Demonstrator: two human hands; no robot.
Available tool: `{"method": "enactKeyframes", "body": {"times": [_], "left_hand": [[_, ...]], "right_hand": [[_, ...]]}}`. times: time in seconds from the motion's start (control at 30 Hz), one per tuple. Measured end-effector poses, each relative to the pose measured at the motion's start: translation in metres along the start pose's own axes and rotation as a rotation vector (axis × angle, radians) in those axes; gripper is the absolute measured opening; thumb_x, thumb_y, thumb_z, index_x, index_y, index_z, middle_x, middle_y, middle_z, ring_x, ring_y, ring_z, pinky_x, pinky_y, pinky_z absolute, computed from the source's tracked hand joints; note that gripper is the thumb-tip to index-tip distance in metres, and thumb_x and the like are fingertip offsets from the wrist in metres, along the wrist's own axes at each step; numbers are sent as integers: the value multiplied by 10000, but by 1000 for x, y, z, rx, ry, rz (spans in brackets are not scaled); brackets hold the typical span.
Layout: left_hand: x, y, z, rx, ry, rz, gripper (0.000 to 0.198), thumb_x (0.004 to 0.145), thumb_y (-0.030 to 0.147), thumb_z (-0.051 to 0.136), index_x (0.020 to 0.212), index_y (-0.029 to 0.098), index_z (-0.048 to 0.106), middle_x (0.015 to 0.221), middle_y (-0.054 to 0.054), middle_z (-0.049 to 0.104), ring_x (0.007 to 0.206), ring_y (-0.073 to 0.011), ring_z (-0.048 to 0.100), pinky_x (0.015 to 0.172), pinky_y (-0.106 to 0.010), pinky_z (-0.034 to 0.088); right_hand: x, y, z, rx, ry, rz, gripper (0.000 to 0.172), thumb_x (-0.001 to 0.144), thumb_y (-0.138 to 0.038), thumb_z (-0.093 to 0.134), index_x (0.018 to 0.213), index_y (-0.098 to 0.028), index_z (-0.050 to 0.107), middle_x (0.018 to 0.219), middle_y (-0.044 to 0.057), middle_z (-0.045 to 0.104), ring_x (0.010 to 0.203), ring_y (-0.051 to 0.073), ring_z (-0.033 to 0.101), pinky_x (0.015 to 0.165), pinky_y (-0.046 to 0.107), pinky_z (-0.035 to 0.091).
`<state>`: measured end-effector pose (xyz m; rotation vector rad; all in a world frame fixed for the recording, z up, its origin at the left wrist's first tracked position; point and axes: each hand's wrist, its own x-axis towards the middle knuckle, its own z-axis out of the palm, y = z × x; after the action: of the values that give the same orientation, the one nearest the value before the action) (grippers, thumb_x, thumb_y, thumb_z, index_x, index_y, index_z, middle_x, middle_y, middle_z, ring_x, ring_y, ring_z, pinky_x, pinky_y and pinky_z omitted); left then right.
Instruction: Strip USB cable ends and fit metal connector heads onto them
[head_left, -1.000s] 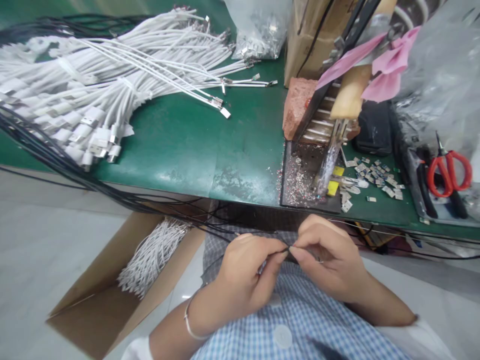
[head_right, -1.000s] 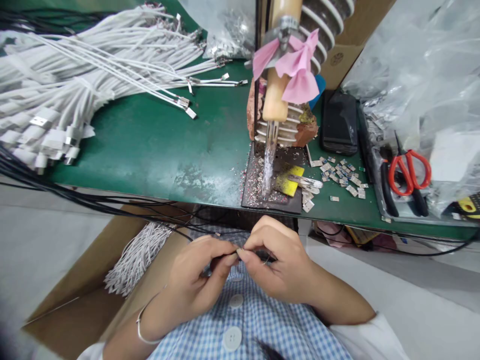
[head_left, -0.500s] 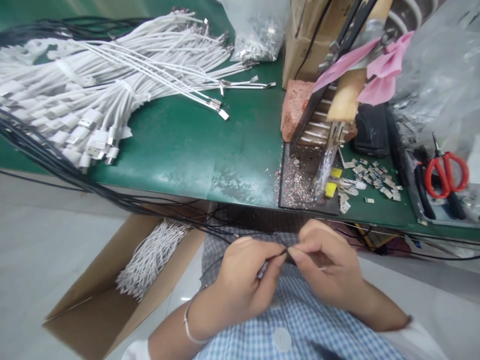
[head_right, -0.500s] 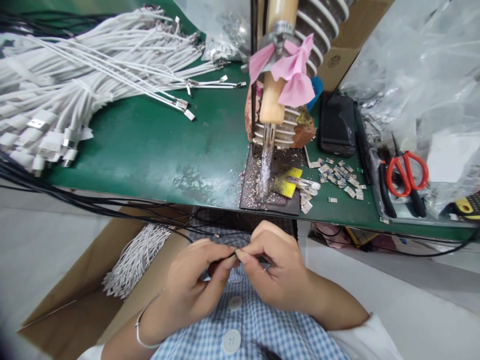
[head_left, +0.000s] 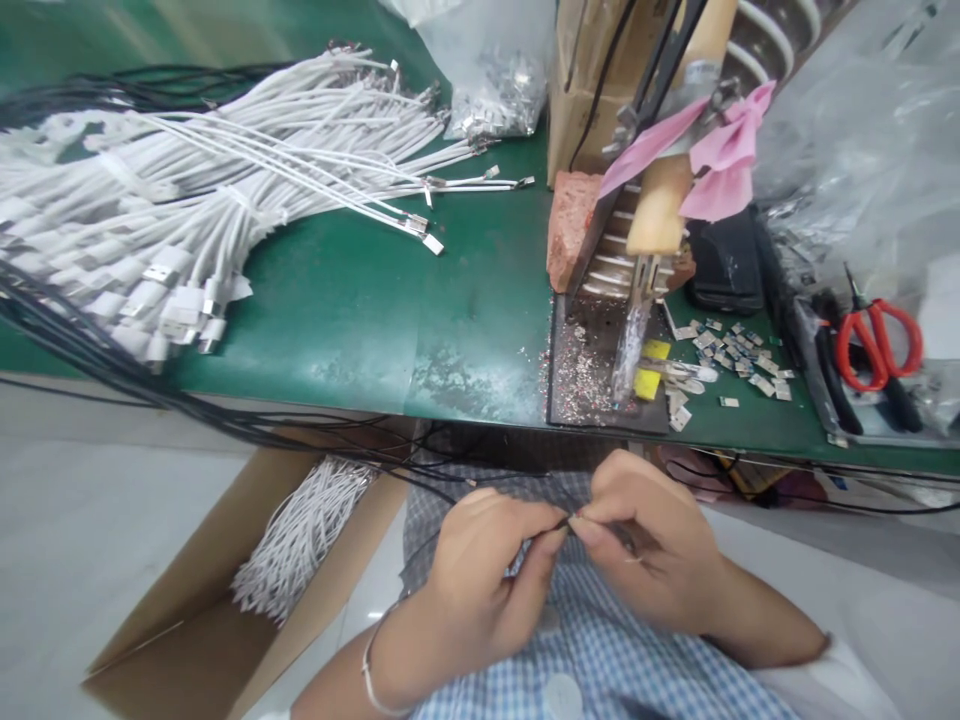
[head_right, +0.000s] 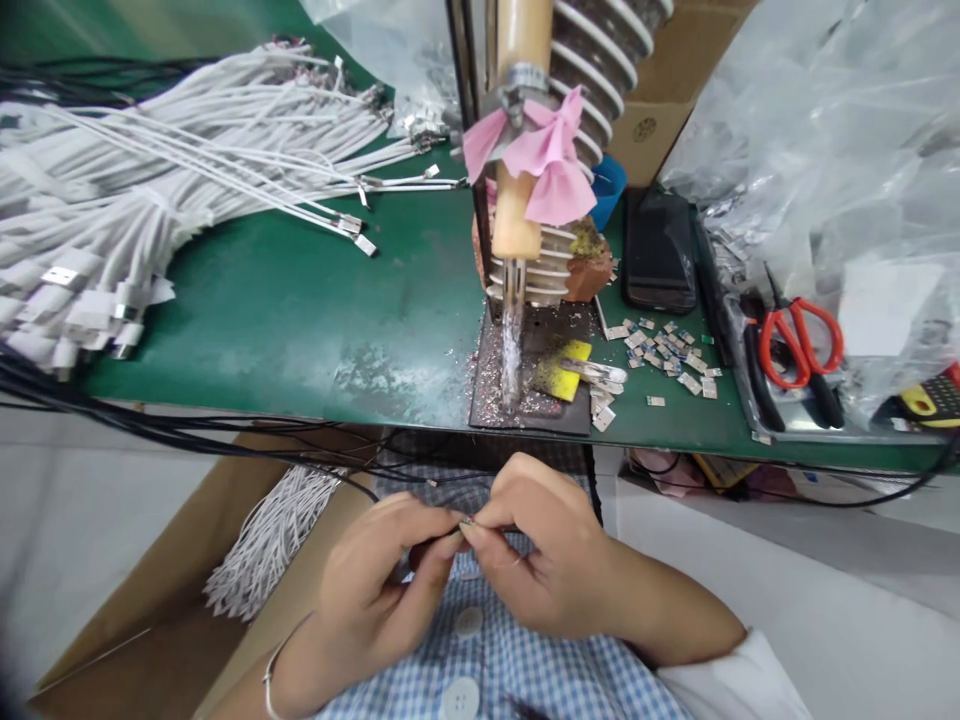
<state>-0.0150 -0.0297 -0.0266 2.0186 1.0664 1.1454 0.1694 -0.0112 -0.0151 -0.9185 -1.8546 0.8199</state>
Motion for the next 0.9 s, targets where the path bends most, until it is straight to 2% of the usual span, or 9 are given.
{"method": "enactKeyframes", "body": {"times": [0.27, 0.37, 0.63, 0.77, 0.9], "left_hand": [[1, -3, -6, 83, -94, 114, 214, 828, -11, 555, 977, 130, 613, 693, -17, 668, 559, -139, 498, 560, -285, 369], [-1, -5, -8, 116, -131, 143, 227, 826, -24, 532, 976, 120, 623, 676, -25, 662, 546, -144, 500, 549, -296, 339], [-2, 1, -3, 109, -50, 68, 235, 819, -16, 576, 989, 143, 610, 712, -19, 704, 558, -131, 543, 567, -267, 408], [-4, 2, -1, 102, -37, 52, 239, 813, -6, 582, 996, 143, 619, 733, -25, 718, 582, -133, 578, 567, -263, 420], [-4, 3, -1, 81, -8, 28, 218, 815, 3, 587, 980, 139, 626, 723, -26, 709, 581, -129, 580, 531, -252, 396]], "right_hand": [[2, -4, -17, 18, -217, 96, 102, 936, -137, 542, 855, -198, 557, 749, -12, 533, 665, 117, 513, 557, 235, 400], [2, -5, -18, 27, -243, 100, 122, 927, -112, 532, 840, -195, 551, 750, -13, 515, 672, 115, 507, 559, 230, 390], [-7, -2, 3, -5, 22, 22, 150, 883, -57, 529, 844, -200, 551, 701, -30, 468, 619, 111, 478, 543, 234, 395], [-10, -3, 10, -116, 90, -58, 165, 873, -43, 519, 825, -200, 534, 688, -22, 471, 595, 119, 439, 534, 253, 381], [-11, -1, 11, -244, 106, -207, 173, 863, -21, 517, 851, -189, 555, 680, -16, 475, 592, 135, 411, 537, 281, 364]]}}
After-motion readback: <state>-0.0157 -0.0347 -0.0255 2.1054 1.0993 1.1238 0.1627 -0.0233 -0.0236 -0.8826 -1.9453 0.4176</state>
